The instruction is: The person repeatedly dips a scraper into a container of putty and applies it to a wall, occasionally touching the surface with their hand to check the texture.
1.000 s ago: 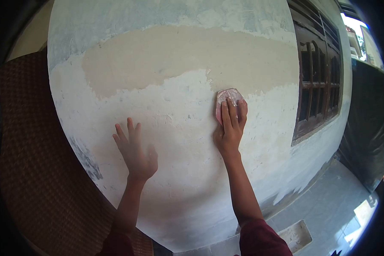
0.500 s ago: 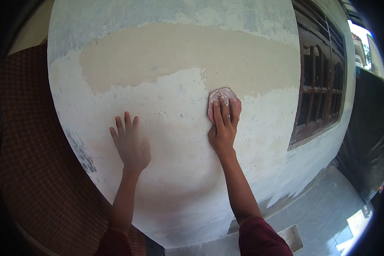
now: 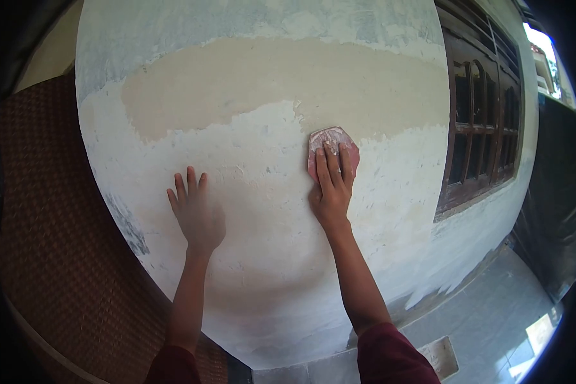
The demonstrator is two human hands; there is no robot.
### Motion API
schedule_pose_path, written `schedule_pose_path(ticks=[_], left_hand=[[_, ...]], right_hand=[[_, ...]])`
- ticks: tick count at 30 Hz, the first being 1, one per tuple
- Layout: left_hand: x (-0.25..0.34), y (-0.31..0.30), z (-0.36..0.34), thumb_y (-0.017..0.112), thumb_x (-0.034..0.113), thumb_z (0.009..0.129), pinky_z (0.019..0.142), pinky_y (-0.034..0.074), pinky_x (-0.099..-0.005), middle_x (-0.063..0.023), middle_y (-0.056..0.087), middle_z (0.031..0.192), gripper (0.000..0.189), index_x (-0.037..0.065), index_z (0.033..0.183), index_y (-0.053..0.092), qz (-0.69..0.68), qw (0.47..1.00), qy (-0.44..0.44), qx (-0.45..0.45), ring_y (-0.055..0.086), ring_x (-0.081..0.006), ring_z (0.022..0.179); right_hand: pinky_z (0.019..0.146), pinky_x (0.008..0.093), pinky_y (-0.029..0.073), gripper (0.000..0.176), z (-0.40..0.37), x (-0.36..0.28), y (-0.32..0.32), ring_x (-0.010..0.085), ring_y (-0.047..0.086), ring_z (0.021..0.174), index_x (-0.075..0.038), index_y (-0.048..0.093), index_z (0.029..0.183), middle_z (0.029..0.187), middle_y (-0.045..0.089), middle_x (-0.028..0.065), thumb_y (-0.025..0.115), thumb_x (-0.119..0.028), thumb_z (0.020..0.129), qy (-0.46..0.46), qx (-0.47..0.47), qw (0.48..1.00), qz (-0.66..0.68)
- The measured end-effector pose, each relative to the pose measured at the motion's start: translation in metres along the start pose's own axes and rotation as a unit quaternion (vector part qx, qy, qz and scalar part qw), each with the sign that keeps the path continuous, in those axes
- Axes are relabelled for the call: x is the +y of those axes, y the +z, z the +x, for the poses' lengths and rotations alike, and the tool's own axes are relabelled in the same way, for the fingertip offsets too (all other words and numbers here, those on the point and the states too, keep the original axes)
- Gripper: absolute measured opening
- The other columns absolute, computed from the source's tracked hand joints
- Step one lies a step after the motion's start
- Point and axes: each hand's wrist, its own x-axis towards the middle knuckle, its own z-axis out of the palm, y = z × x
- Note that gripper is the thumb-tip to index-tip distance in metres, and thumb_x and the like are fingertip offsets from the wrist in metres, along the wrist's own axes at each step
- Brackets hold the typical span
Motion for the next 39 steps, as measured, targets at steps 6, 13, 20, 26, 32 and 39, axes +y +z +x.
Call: schedule_pose_path(ticks=[6,13,20,26,32,39], left_hand=[[0.000,0.000,-0.002,0.049,0.028,0.095,0.125,0.005,-0.0634,-0.0197,0.031,0.167,0.063,0.004,0.153,0.045,0.000,1.000,0.009,-0.001,0.018,-0.0455,0.157],[-0.001,0.000,-0.001,0.055,0.024,0.089,0.124,0.008,-0.0654,-0.0206,0.027,0.169,0.069,0.002,0.152,0.042,0.003,1.000,0.016,0.000,0.016,-0.0468,0.157],[-0.001,-0.001,-0.001,0.051,0.026,0.093,0.124,0.009,-0.0657,-0.0209,0.030,0.168,0.063,0.002,0.151,0.044,-0.001,1.000,0.020,0.008,0.017,-0.0465,0.157],[0.001,-0.001,-0.001,0.051,0.025,0.094,0.124,0.010,-0.0655,-0.0214,0.032,0.167,0.062,0.001,0.150,0.045,-0.001,1.000,0.020,0.016,0.018,-0.0470,0.157],[0.000,-0.001,-0.003,0.051,0.025,0.093,0.123,0.010,-0.0660,-0.0214,0.032,0.167,0.061,0.001,0.150,0.046,-0.004,1.000,0.019,0.012,0.020,-0.0474,0.156],[-0.002,0.002,-0.003,0.048,0.028,0.097,0.124,0.008,-0.0638,-0.0202,0.035,0.166,0.059,0.004,0.151,0.046,-0.010,1.000,0.014,0.019,0.022,-0.0461,0.156]], right_hand=[[0.120,0.0503,0.035,0.057,-0.005,-0.001,-0.001,0.0415,0.046,0.145,0.000,0.063,0.138,0.146,0.061,0.0168,0.055,0.014,0.083,0.018,-0.032,0.999,0.017],[0.120,0.0537,0.033,0.058,-0.022,-0.004,-0.012,0.0429,0.044,0.146,-0.001,0.064,0.137,0.145,0.061,0.0184,0.056,0.009,0.081,0.021,-0.032,0.999,0.026],[0.121,0.0528,0.034,0.054,0.003,-0.010,0.000,0.0451,0.045,0.145,0.003,0.064,0.137,0.144,0.061,0.0204,0.052,0.010,0.084,0.034,-0.023,0.999,0.016],[0.120,0.0552,0.034,0.059,-0.022,-0.006,-0.007,0.0447,0.047,0.144,0.002,0.066,0.135,0.142,0.063,0.0192,0.053,0.011,0.078,0.034,-0.025,0.999,0.028],[0.119,0.0556,0.035,0.058,0.010,-0.012,0.003,0.0437,0.047,0.144,0.002,0.067,0.134,0.139,0.065,0.0186,0.053,0.012,0.078,0.015,0.045,0.999,0.022],[0.120,0.0525,0.036,0.053,-0.007,-0.010,0.000,0.0433,0.047,0.144,0.004,0.067,0.132,0.139,0.065,0.0193,0.051,0.013,0.082,0.043,-0.005,0.999,0.018]])
